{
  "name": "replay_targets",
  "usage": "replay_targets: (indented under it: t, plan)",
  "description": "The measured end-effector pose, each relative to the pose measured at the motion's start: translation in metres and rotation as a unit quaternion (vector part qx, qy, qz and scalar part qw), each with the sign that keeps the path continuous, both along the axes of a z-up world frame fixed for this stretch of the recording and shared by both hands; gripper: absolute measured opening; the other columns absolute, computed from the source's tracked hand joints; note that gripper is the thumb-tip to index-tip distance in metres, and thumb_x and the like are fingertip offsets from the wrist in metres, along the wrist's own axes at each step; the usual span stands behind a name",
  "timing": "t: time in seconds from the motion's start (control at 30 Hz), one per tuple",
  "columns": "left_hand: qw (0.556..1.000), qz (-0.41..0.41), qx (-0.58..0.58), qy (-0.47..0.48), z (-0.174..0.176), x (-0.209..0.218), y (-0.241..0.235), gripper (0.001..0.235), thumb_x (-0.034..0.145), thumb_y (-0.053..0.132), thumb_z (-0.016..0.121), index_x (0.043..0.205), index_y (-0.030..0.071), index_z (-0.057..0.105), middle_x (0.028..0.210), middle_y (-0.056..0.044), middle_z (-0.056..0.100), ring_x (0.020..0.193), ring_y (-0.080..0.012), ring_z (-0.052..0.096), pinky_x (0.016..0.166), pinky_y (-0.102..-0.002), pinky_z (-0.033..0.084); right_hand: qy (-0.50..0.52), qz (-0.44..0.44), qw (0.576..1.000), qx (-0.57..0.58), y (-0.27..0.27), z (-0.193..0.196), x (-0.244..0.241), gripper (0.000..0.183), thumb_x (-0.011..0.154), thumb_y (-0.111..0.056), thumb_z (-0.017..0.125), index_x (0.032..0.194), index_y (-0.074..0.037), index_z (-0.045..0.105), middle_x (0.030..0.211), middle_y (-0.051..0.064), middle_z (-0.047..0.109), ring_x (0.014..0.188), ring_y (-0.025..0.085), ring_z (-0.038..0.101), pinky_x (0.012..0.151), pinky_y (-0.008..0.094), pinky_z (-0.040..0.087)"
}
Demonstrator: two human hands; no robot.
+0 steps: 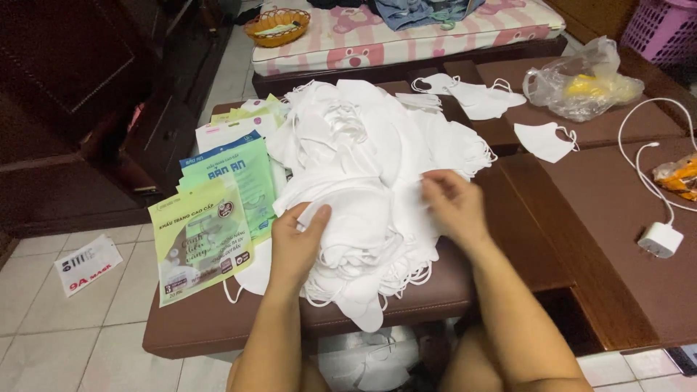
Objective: Folding and stacking white face masks from a large pile on a table.
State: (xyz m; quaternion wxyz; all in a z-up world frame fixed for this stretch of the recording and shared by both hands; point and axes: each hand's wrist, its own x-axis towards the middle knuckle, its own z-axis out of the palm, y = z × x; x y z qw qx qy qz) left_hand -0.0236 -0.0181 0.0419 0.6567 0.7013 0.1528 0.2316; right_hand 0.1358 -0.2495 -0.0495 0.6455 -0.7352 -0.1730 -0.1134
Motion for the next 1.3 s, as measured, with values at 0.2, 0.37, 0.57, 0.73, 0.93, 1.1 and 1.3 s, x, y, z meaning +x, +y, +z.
replay_targets:
  t: [0.2, 0.37, 0.57, 0.73, 0.93, 1.1, 1.3]
  plan:
    - [0.998, 0.010, -0.061, -0.019, 0.004, -0.004, 0.009, 0.011, 0.090, 0.013, 0.078, 0.094, 0.003, 0.079, 0.076, -0.003, 0.066, 0.081, -0.0125, 0.054, 0.078, -0.029, 0.052, -0.046, -0.219, 0.955, -0.196, -0.091, -0.019, 0.032, 0.020, 0.098, -0.018, 0.078, 0.116, -0.010, 0.077, 0.104, 0.016, 0.075, 0.098, 0.037, 0.071, 0.080, 0.045, 0.056]
    - [0.994, -0.024, -0.106, 0.032, 0.007, -0.008, 0.025, 0.016, 0.092, 0.016, 0.075, 0.099, 0.003, 0.078, 0.085, -0.005, 0.074, 0.080, -0.0134, 0.064, 0.078, -0.028, 0.057, 0.133, -0.212, 0.956, -0.152, -0.117, -0.004, 0.000, 0.019, 0.097, -0.020, 0.075, 0.114, -0.010, 0.074, 0.092, 0.012, 0.069, 0.077, 0.023, 0.065, 0.070, 0.034, 0.052]
    - [0.989, 0.003, -0.120, 0.092, -0.011, -0.009, 0.032, 0.020, 0.090, 0.017, 0.073, 0.102, 0.002, 0.078, 0.095, -0.007, 0.077, 0.085, -0.0159, 0.068, 0.077, -0.029, 0.057, 0.231, -0.188, 0.945, -0.137, -0.143, 0.035, 0.026, 0.015, 0.100, -0.016, 0.070, 0.114, -0.010, 0.071, 0.105, 0.007, 0.069, 0.086, 0.020, 0.063, 0.081, 0.034, 0.054]
    - [0.994, 0.054, -0.088, 0.039, -0.039, 0.003, 0.022, 0.010, 0.090, 0.012, 0.077, 0.093, 0.004, 0.077, 0.089, -0.003, 0.075, 0.078, -0.0099, 0.063, 0.072, -0.026, 0.055, 0.122, -0.175, 0.921, -0.326, -0.184, -0.001, 0.071, 0.024, 0.089, -0.032, 0.075, 0.107, -0.017, 0.080, 0.110, 0.001, 0.078, 0.102, 0.018, 0.070, 0.098, 0.032, 0.048]
    - [0.981, 0.135, -0.090, 0.106, -0.016, 0.002, -0.013, 0.023, 0.090, 0.015, 0.073, 0.108, 0.001, 0.077, 0.100, -0.011, 0.078, 0.086, -0.0191, 0.069, 0.076, -0.032, 0.058, 0.112, -0.014, 0.902, -0.417, -0.176, 0.009, 0.092, 0.029, 0.091, -0.034, 0.069, 0.114, -0.020, 0.078, 0.118, -0.002, 0.078, 0.104, 0.018, 0.069, 0.096, 0.032, 0.049]
    - [0.972, 0.217, -0.074, 0.052, -0.011, -0.010, -0.041, 0.027, 0.090, 0.021, 0.073, 0.109, 0.002, 0.073, 0.108, -0.008, 0.075, 0.098, -0.0153, 0.067, 0.089, -0.029, 0.057, 0.136, 0.005, 0.896, -0.422, -0.171, -0.008, 0.088, 0.070, 0.085, -0.048, 0.069, 0.145, -0.016, 0.055, 0.148, 0.012, 0.054, 0.133, 0.031, 0.055, 0.110, 0.042, 0.043]
    - [0.980, 0.194, -0.045, -0.018, 0.012, 0.030, -0.064, 0.011, 0.094, 0.017, 0.080, 0.099, 0.009, 0.075, 0.077, -0.002, 0.066, 0.069, -0.0098, 0.062, 0.067, -0.026, 0.056, 0.171, -0.010, 0.870, -0.463, -0.182, 0.008, 0.064, 0.064, 0.093, -0.051, 0.067, 0.141, -0.009, 0.061, 0.117, 0.013, 0.076, 0.114, 0.033, 0.071, 0.096, 0.049, 0.057]
